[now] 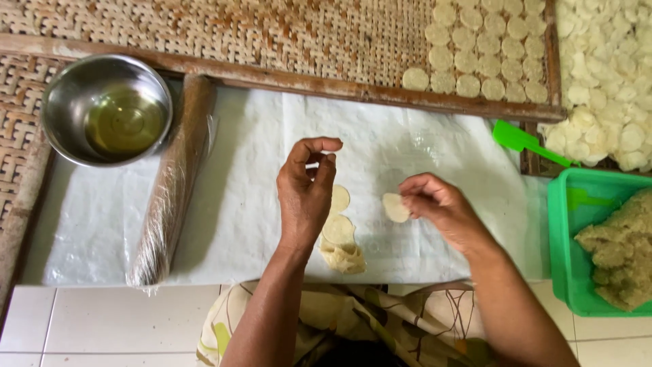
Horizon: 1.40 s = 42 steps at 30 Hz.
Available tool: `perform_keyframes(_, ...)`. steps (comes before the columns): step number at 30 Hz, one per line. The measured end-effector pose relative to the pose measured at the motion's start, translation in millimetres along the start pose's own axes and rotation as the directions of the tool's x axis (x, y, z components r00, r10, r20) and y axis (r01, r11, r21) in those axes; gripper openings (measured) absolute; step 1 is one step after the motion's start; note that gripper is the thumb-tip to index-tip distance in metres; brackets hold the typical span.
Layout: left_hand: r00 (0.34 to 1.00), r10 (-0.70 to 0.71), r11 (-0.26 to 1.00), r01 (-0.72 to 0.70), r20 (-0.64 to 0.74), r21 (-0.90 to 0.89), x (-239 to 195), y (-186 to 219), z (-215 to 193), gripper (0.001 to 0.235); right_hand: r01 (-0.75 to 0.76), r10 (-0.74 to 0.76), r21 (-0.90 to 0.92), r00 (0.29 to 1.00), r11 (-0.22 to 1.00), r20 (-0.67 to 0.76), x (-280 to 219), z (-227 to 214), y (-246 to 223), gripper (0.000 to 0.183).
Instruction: The person rolls out dough using a rolling pin on a plastic sheet, then uses a small plastic cup to cut circular shapes. The cut dough pieces are placed onto a woven tray.
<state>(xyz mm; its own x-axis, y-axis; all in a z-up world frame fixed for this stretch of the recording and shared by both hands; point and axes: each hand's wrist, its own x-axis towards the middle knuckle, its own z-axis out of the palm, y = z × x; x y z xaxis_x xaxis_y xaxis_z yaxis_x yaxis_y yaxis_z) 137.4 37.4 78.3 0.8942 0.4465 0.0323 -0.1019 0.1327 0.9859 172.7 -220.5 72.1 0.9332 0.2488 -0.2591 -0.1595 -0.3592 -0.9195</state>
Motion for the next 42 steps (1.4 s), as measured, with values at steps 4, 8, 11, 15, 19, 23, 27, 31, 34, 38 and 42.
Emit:
perform_keyframes(4, 1.0, -0.024, 0.999, 0.024, -0.007, -0.035, 0.8, 7.7, -4.3, 0.02, 0.073, -0.074, -0.062, 0.997, 0.995, -0.023, 41.2, -30.6, -49.3, 0.03)
perform_keyframes(8, 0.997, -0.078, 0.995, 0.077, -0.012, -0.057, 3.0, 11.6, -6.1, 0.019, 0.17, -0.185, -0.192, 0.981, 0.967, -0.063, 108.6, -46.2, -89.7, 0.026)
perform_keyframes(11, 0.996, -0.088, 0.994, 0.087, -0.014, -0.068, 3.9, 11.6, -6.2, 0.02, 0.217, -0.232, -0.189, 0.971, 0.958, -0.06, 168.5, -48.1, -98.1, 0.03)
perform_keyframes(15, 0.996, -0.089, 0.993, 0.088, -0.016, -0.079, 5.9, 10.9, -4.9, 0.021, 0.225, -0.234, -0.103, 0.969, 0.969, -0.084, 235.4, -34.0, -96.7, 0.036)
perform_keyframes(19, 0.995, -0.095, 0.993, 0.094, -0.007, -0.065, 4.9, 11.5, -4.0, 0.022, 0.177, -0.183, -0.05, 0.973, 0.983, -0.139, 258.8, -36.2, -82.3, 0.039)
perform_keyframes(23, 0.996, -0.092, 0.993, 0.092, -0.001, -0.068, 2.4, 12.0, -1.0, 0.021, 0.104, -0.122, -0.092, 0.97, 0.99, -0.213, 261.5, -59.5, -69.0, 0.042)
perform_keyframes(27, 0.996, -0.092, 0.992, 0.093, 0.006, -0.08, -1.3, 11.5, 2.4, 0.022, 0.107, -0.159, -0.204, 0.953, 0.973, -0.257, 257.7, -74.8, -61.5, 0.039)
perform_keyframes(31, 0.997, -0.078, 0.995, 0.079, 0.009, -0.066, -0.8, 11.3, 2.7, 0.022, 0.119, -0.184, -0.24, 0.945, 0.963, -0.269, 274.3, -93.1, -41.4, 0.04)
perform_keyframes(34, 0.997, -0.072, 0.995, 0.073, 0.012, -0.069, -0.6, 12.5, 2.8, 0.021, 0.172, -0.278, -0.371, 0.926, 0.913, -0.256, 280.5, -103.2, -36.0, 0.038)
perform_keyframes(38, 0.997, -0.07, 0.996, 0.071, 0.019, -0.061, -0.8, 12.9, 2.0, 0.02, 0.08, -0.299, -0.606, 0.915, 0.792, -0.27, 281.4, -108.0, -34.4, 0.035)
perform_keyframes(42, 0.995, -0.026, 0.993, 0.037, 0.1, -0.109, -1.6, 14.1, -4.4, 0.016, -0.126, -0.141, -0.708, 0.941, 0.695, -0.306, 233.2, -61.0, -96.6, 0.036)
